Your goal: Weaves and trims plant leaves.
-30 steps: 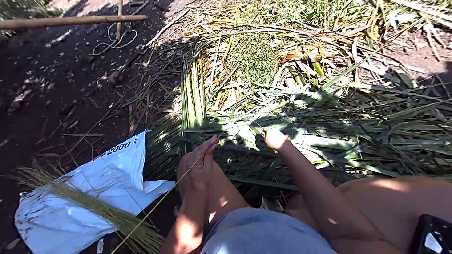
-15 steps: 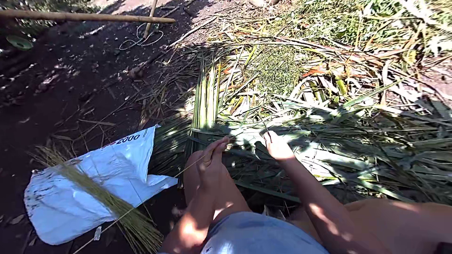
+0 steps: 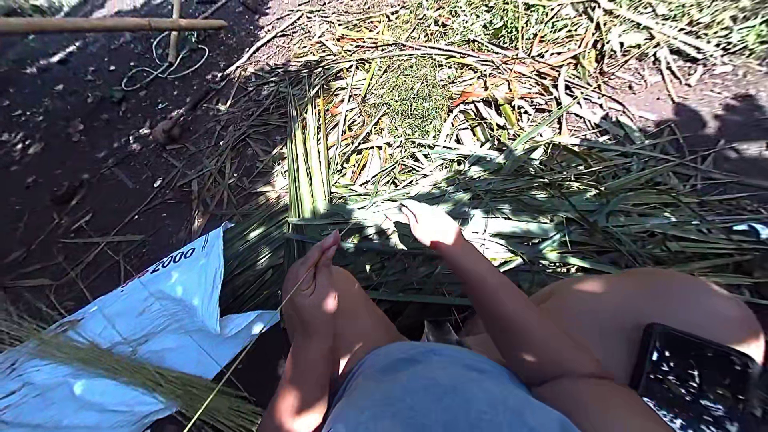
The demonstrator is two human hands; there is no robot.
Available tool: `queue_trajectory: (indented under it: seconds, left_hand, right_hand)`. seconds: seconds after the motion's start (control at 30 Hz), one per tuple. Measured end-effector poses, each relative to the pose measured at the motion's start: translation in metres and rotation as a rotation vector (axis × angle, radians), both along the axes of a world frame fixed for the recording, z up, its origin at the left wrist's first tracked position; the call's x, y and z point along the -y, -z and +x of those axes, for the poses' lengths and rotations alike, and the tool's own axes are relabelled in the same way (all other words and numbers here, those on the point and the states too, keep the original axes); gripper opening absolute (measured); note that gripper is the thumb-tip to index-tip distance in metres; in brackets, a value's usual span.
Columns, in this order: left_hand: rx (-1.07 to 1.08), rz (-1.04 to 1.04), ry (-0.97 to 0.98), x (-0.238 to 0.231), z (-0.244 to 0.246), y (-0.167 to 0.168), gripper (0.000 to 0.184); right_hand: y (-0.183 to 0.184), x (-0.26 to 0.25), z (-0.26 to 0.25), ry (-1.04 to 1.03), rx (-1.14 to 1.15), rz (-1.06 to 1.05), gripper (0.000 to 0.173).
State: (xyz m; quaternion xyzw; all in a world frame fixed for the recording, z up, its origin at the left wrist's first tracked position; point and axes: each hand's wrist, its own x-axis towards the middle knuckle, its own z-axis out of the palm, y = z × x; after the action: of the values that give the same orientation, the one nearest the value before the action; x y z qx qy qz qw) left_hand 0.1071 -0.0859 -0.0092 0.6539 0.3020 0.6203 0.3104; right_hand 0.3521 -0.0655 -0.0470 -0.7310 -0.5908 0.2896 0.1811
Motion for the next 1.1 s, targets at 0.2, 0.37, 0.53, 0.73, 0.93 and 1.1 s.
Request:
queue_trajectory:
  seconds: [0.2,0.37,0.53,0.73,0.93,1.1]
  left_hand:
    - [0.186,-0.178,-0.034,-0.001,0.005,-0.008,0.019]
    - [0.305,-0.363,0.004,0.010,0.032,-0.004,0.021]
    - [0.307,-0.379,0.026,0.010,0.028,0.002,0.020]
    - [0.340,-0.386,-0.043,-0.006,-0.004,-0.012,0.017]
    - [0.265,-0.587,-0.038,-0.008,-0.003,-0.015,0.015]
    - [0.187,-0.715,0.062,0.004,0.019,0.005,0.024]
  right_hand:
    - [-0.023,0.014,-0.001,0.149,-1.043,0.119,0.034]
    - [-0.046,0.033,-0.047,-0.183,-1.390,-0.104,0.033]
    - [-0.030,0.018,-0.027,-0.024,-1.405,-0.084,0.031]
    - [0.016,-0.007,0.035,0.488,-1.508,0.151,0.027]
    - [0.012,0.004,-0.018,0.286,-1.380,-0.154,0.024]
    - [0.010,0.020,-0.063,0.134,-1.351,-0.109,0.029]
